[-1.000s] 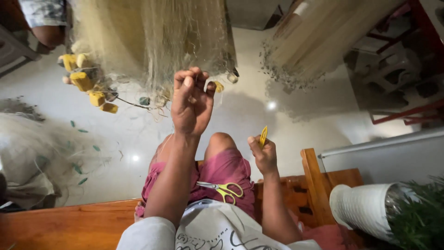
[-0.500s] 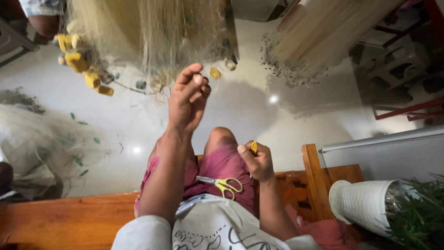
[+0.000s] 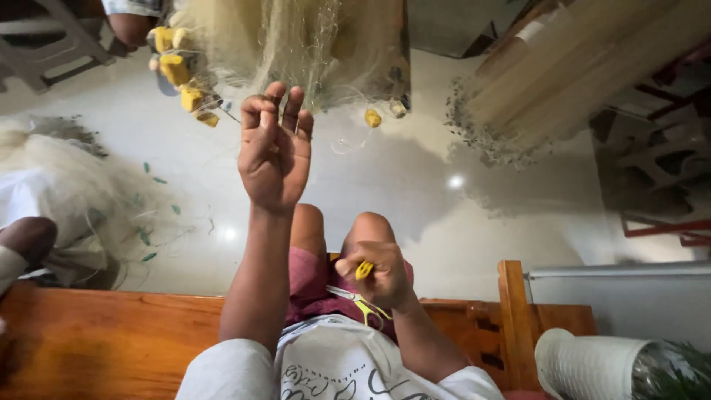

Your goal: Using a netting needle to repair or weave the mesh of a fishing net.

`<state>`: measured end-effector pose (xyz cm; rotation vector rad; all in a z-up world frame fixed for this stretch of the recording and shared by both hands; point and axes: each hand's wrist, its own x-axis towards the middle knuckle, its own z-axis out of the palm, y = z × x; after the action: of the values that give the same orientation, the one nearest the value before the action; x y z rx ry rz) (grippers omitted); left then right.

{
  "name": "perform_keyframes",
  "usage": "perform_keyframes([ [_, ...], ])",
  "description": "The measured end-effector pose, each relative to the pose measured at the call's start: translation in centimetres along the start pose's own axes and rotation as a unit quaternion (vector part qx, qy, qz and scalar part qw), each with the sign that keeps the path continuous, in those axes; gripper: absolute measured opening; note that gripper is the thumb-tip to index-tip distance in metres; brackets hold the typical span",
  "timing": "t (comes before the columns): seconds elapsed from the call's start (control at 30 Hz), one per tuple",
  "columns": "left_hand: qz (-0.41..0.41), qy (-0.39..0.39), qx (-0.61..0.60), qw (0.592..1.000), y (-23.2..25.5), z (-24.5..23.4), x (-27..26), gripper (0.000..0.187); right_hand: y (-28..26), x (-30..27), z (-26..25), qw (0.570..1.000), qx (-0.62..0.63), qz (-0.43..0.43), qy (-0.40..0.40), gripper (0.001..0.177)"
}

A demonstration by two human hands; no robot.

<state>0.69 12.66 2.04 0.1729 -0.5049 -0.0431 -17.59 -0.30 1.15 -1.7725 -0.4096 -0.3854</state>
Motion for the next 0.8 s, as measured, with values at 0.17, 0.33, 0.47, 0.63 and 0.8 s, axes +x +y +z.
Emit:
perform_keyframes([
  [0.17, 0.093, -0.008, 0.036, 0.995, 0.4, 0.8, 0.0, 0.015, -0.6, -0.2, 0.4, 0.998, -0.025, -0.044, -0.025, 0.025],
  [0.33, 0.066, -0.017, -0.024, 0.997, 1.3, 3.7, 0.8, 0.007, 0.7, -1.4, -1.6, 0.999, -0.036, 0.003, -0.018, 0.024],
  [0.47, 0.017, -0.031, -0.042, 0.998, 0.1, 2.9, 0.1, 0.005, 0.2, -1.0, -1.9, 0.999, 0.017, 0.025, -0.019, 0.025],
  [0.63, 0.026, -0.042, -0.032, 0.998, -1.2, 2.4, -0.7, 0.01, -1.1, -0.4, -1.4, 0.999, -0.025, 0.008, -0.023, 0.02],
  [0.8, 0.036, -0.048, -0.006, 0.998, -2.3, 3.2, -0.8, 0.013, -0.6, -0.4, -1.4, 0.999, -0.009, -0.02, -0.048, 0.014],
])
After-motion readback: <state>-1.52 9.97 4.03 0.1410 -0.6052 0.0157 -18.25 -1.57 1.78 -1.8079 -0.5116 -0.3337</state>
